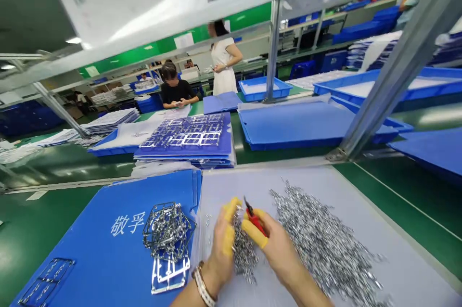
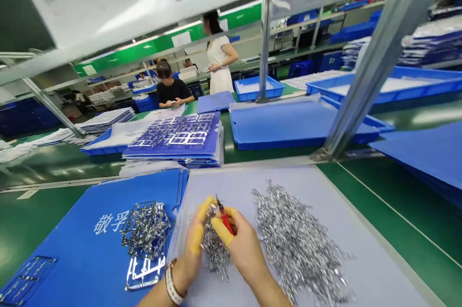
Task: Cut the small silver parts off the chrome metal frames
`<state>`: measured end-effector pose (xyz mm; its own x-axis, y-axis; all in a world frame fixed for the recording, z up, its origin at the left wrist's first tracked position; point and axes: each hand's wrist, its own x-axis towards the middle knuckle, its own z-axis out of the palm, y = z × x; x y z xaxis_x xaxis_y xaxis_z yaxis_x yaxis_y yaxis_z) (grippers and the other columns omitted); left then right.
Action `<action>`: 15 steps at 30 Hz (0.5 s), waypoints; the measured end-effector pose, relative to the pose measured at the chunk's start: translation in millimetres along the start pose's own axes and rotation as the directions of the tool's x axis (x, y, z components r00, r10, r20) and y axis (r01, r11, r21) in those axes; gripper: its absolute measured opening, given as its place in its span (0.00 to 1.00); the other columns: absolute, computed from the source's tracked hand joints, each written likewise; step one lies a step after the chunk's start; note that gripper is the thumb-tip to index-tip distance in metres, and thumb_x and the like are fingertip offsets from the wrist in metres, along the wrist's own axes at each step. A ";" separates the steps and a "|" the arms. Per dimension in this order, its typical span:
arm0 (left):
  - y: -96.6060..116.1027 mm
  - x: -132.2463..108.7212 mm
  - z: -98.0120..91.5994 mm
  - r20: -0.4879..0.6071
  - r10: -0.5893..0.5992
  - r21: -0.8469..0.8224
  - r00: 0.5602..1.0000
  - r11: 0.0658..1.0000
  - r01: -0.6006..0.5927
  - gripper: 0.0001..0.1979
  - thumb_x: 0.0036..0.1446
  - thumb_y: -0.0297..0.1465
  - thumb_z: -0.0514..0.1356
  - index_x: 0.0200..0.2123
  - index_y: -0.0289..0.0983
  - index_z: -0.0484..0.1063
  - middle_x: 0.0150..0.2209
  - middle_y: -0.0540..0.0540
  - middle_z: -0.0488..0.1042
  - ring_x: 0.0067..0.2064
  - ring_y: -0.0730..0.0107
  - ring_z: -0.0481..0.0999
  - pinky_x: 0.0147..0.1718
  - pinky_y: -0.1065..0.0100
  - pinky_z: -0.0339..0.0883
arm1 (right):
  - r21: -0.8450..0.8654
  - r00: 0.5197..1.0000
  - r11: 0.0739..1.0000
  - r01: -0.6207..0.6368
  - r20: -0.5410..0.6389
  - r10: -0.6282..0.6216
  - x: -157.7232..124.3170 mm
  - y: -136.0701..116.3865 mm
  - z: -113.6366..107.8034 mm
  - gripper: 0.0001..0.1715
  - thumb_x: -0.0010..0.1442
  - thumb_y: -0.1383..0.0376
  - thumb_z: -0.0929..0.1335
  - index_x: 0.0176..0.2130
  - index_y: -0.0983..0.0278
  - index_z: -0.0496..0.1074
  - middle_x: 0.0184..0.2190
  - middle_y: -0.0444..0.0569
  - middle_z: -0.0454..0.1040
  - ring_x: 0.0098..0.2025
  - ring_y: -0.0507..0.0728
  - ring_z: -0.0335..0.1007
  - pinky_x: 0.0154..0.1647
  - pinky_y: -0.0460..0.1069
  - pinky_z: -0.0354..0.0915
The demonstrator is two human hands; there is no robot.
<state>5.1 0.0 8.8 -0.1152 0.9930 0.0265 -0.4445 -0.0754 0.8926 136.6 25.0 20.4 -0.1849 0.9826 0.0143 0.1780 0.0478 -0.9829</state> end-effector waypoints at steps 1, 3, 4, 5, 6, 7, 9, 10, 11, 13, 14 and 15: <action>-0.3 -3.3 1.6 0.087 0.104 0.125 0.991 0.986 -0.114 0.24 0.53 0.37 0.63 0.53 0.38 0.73 0.57 0.39 0.68 0.62 0.50 0.57 0.63 0.60 0.43 | 0.087 0.999 0.996 -0.004 -0.035 0.007 3.7 2.7 3.1 0.22 0.53 0.49 0.66 0.39 0.62 0.72 0.29 0.46 0.75 0.34 0.58 0.72 0.34 0.50 0.67; -0.7 -7.1 3.9 0.271 0.248 0.300 0.930 0.896 -0.327 0.27 0.55 0.39 0.61 0.57 0.36 0.69 0.57 0.35 0.67 0.60 0.46 0.59 0.62 0.55 0.43 | 0.189 0.995 0.982 -0.021 -0.089 0.038 10.4 9.1 6.1 0.26 0.50 0.47 0.68 0.40 0.63 0.72 0.29 0.47 0.76 0.36 0.60 0.73 0.34 0.51 0.68; -1.0 -7.7 4.4 0.318 0.283 0.328 0.905 0.863 -0.385 0.29 0.55 0.40 0.60 0.59 0.36 0.67 0.57 0.34 0.67 0.59 0.44 0.60 0.62 0.53 0.44 | 0.217 0.993 0.975 -0.037 -0.098 0.059 13.1 12.7 5.7 0.28 0.48 0.46 0.70 0.41 0.63 0.72 0.30 0.48 0.76 0.37 0.61 0.73 0.34 0.51 0.69; -1.4 -7.6 4.3 0.330 0.310 0.338 0.892 0.843 -0.418 0.30 0.55 0.41 0.59 0.60 0.36 0.65 0.58 0.34 0.66 0.60 0.43 0.59 0.62 0.52 0.43 | 0.239 0.992 0.970 -0.054 -0.099 0.080 15.3 16.4 4.1 0.29 0.46 0.46 0.71 0.42 0.63 0.72 0.31 0.49 0.77 0.38 0.62 0.74 0.35 0.51 0.70; -1.8 -7.0 3.6 0.311 0.329 0.340 0.892 0.838 -0.428 0.32 0.55 0.43 0.60 0.61 0.37 0.64 0.59 0.35 0.64 0.61 0.43 0.56 0.62 0.52 0.41 | 0.253 0.991 0.965 -0.071 -0.096 0.098 16.8 19.9 1.6 0.30 0.45 0.47 0.72 0.42 0.63 0.72 0.34 0.50 0.78 0.40 0.63 0.74 0.37 0.51 0.70; -2.4 -6.0 2.3 0.269 0.332 0.340 0.904 0.846 -0.411 0.32 0.54 0.43 0.60 0.61 0.38 0.63 0.62 0.37 0.61 0.64 0.43 0.52 0.63 0.53 0.38 | 0.256 0.989 0.964 -0.077 -0.102 0.106 17.4 23.1 -1.2 0.31 0.44 0.47 0.73 0.43 0.63 0.72 0.36 0.51 0.78 0.41 0.63 0.74 0.39 0.52 0.70; -3.6 -2.8 -0.9 0.128 0.289 0.316 0.949 0.895 -0.315 0.33 0.54 0.44 0.61 0.61 0.40 0.63 0.65 0.42 0.55 0.67 0.48 0.44 0.64 0.57 0.32 | 0.196 0.987 0.980 -0.042 -0.145 0.071 15.8 27.7 -5.9 0.31 0.46 0.48 0.72 0.44 0.63 0.72 0.39 0.52 0.78 0.42 0.63 0.74 0.42 0.52 0.70; -4.2 -0.4 -2.6 0.052 0.241 0.270 0.969 0.931 -0.246 0.33 0.54 0.44 0.61 0.61 0.41 0.62 0.66 0.43 0.53 0.67 0.50 0.43 0.64 0.58 0.32 | 0.120 0.984 0.993 0.009 -0.179 0.013 13.6 28.8 -7.1 0.29 0.47 0.49 0.71 0.45 0.62 0.71 0.40 0.52 0.78 0.41 0.63 0.74 0.43 0.52 0.70; -4.9 2.4 -4.0 -0.010 0.170 0.192 0.985 0.967 -0.165 0.34 0.54 0.45 0.61 0.62 0.42 0.62 0.66 0.44 0.53 0.67 0.50 0.45 0.64 0.58 0.35 | 0.015 0.977 0.996 0.084 -0.196 -0.080 10.7 29.2 -7.3 0.25 0.50 0.51 0.70 0.45 0.61 0.71 0.40 0.52 0.77 0.41 0.62 0.74 0.44 0.52 0.70; -6.3 9.3 -6.0 -0.056 -0.032 -0.051 0.998 0.998 0.029 0.35 0.54 0.51 0.57 0.63 0.44 0.59 0.65 0.42 0.56 0.64 0.48 0.55 0.61 0.54 0.46 | -0.207 0.942 0.934 0.291 -0.109 -0.317 4.1 28.6 -4.3 0.17 0.57 0.59 0.66 0.46 0.59 0.70 0.40 0.51 0.76 0.41 0.60 0.73 0.45 0.52 0.68; -7.1 13.1 -6.8 -0.026 -0.139 -0.188 0.990 0.973 0.132 0.37 0.54 0.55 0.53 0.63 0.44 0.58 0.63 0.40 0.59 0.60 0.47 0.61 0.58 0.52 0.52 | -0.286 0.903 0.867 0.408 -0.010 -0.428 1.0 28.0 -1.5 0.15 0.59 0.64 0.63 0.47 0.58 0.69 0.40 0.50 0.75 0.41 0.59 0.72 0.45 0.52 0.68; -8.0 17.0 -7.6 0.035 -0.232 -0.305 0.972 0.924 0.232 0.39 0.54 0.57 0.50 0.63 0.43 0.58 0.61 0.38 0.63 0.57 0.47 0.66 0.55 0.51 0.56 | -0.335 0.850 0.787 0.517 0.099 -0.517 -1.6 27.5 2.0 0.17 0.58 0.69 0.61 0.47 0.58 0.69 0.40 0.50 0.75 0.41 0.59 0.71 0.46 0.53 0.67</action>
<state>-0.1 16.8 -1.4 0.0227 0.9860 -0.1654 -0.7082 0.1326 0.6934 139.8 24.4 -7.0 -0.3446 0.7933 0.5019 0.3687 0.6061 -0.7048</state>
